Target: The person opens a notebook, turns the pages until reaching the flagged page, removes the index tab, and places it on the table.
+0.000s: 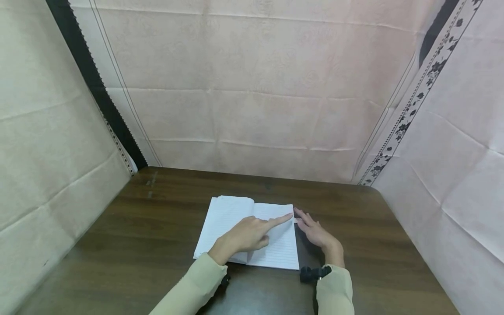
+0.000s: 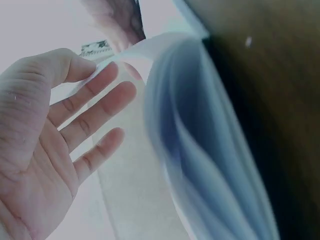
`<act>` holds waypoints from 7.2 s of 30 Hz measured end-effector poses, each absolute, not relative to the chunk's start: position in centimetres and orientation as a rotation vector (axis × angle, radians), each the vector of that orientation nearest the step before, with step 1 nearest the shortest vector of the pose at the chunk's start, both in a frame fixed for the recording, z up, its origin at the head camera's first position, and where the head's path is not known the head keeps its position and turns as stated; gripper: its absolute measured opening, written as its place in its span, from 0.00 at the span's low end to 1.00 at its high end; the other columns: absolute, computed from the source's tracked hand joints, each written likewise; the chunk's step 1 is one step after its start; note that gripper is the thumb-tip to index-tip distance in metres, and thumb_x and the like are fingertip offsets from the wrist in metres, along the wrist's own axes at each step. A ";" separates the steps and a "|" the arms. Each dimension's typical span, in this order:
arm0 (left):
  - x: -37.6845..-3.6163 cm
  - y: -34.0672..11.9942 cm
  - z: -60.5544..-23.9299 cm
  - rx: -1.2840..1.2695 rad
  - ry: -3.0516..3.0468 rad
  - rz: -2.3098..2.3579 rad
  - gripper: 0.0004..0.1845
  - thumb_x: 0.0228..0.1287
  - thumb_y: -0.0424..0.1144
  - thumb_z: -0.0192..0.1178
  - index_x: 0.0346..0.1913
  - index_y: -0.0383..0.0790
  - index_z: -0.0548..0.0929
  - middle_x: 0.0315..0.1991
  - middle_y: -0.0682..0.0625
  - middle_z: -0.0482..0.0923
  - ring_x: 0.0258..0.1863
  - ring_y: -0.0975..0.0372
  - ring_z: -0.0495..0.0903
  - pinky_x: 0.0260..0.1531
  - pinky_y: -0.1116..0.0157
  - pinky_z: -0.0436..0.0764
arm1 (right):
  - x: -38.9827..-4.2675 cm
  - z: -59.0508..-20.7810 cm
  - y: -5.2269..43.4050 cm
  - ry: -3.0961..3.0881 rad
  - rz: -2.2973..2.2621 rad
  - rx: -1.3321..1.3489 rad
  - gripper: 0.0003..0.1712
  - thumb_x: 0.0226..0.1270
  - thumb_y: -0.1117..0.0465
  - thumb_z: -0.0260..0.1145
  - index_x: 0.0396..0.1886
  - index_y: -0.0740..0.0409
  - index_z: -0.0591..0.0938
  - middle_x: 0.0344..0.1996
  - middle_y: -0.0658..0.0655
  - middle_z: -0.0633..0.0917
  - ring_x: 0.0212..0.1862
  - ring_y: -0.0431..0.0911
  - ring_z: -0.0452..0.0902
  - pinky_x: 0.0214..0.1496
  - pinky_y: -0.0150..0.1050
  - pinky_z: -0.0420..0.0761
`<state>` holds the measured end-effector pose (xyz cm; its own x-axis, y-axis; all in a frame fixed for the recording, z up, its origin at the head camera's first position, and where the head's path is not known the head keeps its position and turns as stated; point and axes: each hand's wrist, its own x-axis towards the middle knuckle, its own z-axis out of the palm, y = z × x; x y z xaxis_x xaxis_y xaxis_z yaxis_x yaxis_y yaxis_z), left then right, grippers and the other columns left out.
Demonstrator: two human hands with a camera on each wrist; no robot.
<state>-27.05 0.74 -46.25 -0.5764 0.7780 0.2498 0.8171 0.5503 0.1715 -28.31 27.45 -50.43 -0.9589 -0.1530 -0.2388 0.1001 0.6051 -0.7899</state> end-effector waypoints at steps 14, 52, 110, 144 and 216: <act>-28.8 -3.9 -44.0 -1.167 -2.652 -0.580 0.41 0.63 0.32 0.61 0.77 0.61 0.61 0.24 0.59 0.70 0.16 0.69 0.59 0.20 0.71 0.66 | -27.8 -50.4 27.1 2.654 -1.138 -0.286 0.38 0.70 0.44 0.63 0.76 0.47 0.67 0.80 0.60 0.47 0.80 0.58 0.31 0.73 0.64 0.28; -27.6 -10.8 -43.0 -0.466 -3.502 -0.520 0.21 0.54 0.38 0.76 0.52 0.47 0.84 0.43 0.46 0.78 0.31 0.54 0.75 0.32 0.57 0.76 | -27.5 -50.9 27.3 2.690 -1.151 -0.352 0.41 0.64 0.43 0.70 0.75 0.45 0.69 0.80 0.62 0.47 0.79 0.61 0.30 0.71 0.67 0.27; -24.9 1.6 -47.5 -1.354 -2.972 -0.011 0.36 0.53 0.63 0.71 0.66 0.60 0.76 0.70 0.55 0.69 0.69 0.60 0.67 0.68 0.52 0.64 | -27.9 -50.6 27.3 2.695 -1.143 -0.346 0.41 0.64 0.47 0.70 0.76 0.47 0.67 0.79 0.63 0.48 0.79 0.61 0.31 0.71 0.66 0.27; -27.0 0.3 -45.5 -1.293 -2.605 -0.454 0.50 0.65 0.34 0.62 0.81 0.57 0.43 0.17 0.60 0.64 0.11 0.70 0.55 0.18 0.73 0.64 | -28.3 -50.4 27.8 2.558 -1.292 -0.042 0.33 0.79 0.50 0.52 0.80 0.36 0.57 0.80 0.57 0.44 0.77 0.65 0.22 0.65 0.76 0.27; -26.8 -9.6 -42.5 -0.275 -3.608 -0.586 0.28 0.58 0.32 0.72 0.62 0.50 0.81 0.38 0.43 0.78 0.20 0.58 0.75 0.21 0.65 0.73 | -27.7 -50.7 27.4 2.628 -1.178 -0.319 0.37 0.69 0.48 0.66 0.75 0.48 0.68 0.80 0.61 0.45 0.79 0.59 0.28 0.71 0.65 0.25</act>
